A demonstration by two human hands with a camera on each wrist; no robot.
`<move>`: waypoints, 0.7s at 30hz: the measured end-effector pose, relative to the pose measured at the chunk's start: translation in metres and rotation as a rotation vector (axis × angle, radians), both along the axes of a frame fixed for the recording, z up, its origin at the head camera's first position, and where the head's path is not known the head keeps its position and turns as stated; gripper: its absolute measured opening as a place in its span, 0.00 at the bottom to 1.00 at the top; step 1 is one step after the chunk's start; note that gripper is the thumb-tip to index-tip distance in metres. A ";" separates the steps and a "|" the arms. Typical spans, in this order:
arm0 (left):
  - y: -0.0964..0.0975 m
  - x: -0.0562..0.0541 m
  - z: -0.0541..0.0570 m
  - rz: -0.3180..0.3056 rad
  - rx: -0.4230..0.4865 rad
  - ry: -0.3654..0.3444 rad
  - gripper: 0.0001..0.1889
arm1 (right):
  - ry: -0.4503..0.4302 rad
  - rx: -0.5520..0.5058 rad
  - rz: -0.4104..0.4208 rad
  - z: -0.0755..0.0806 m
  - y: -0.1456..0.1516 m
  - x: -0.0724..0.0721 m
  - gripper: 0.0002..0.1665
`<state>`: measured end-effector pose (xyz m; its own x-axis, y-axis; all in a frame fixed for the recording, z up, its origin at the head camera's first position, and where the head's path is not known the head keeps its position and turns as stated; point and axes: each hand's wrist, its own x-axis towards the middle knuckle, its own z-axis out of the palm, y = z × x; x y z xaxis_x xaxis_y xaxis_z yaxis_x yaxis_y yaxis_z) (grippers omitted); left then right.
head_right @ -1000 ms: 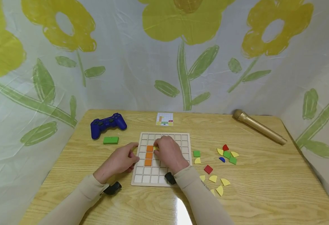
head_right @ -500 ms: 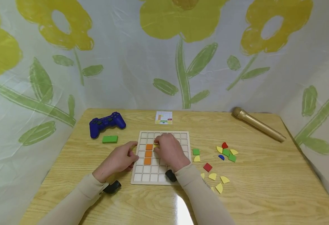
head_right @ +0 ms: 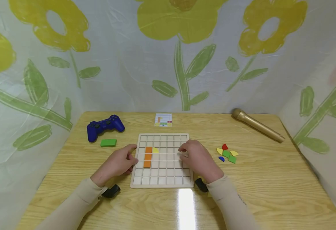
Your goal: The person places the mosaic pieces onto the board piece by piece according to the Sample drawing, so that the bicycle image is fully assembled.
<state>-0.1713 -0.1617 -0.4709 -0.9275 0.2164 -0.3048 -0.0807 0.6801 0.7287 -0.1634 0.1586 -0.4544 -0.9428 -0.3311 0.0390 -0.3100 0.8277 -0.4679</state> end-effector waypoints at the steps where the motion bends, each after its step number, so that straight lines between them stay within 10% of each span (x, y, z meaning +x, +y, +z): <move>1: 0.000 0.000 0.000 -0.002 0.002 -0.001 0.37 | -0.001 0.007 -0.009 0.000 0.008 0.003 0.10; 21: -0.001 0.001 -0.002 0.012 0.023 -0.009 0.36 | -0.045 0.029 -0.059 -0.015 0.056 0.019 0.08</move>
<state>-0.1700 -0.1625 -0.4726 -0.9275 0.2121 -0.3079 -0.0954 0.6621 0.7434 -0.1442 0.2146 -0.4692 -0.9613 -0.2753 -0.0125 -0.2397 0.8574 -0.4554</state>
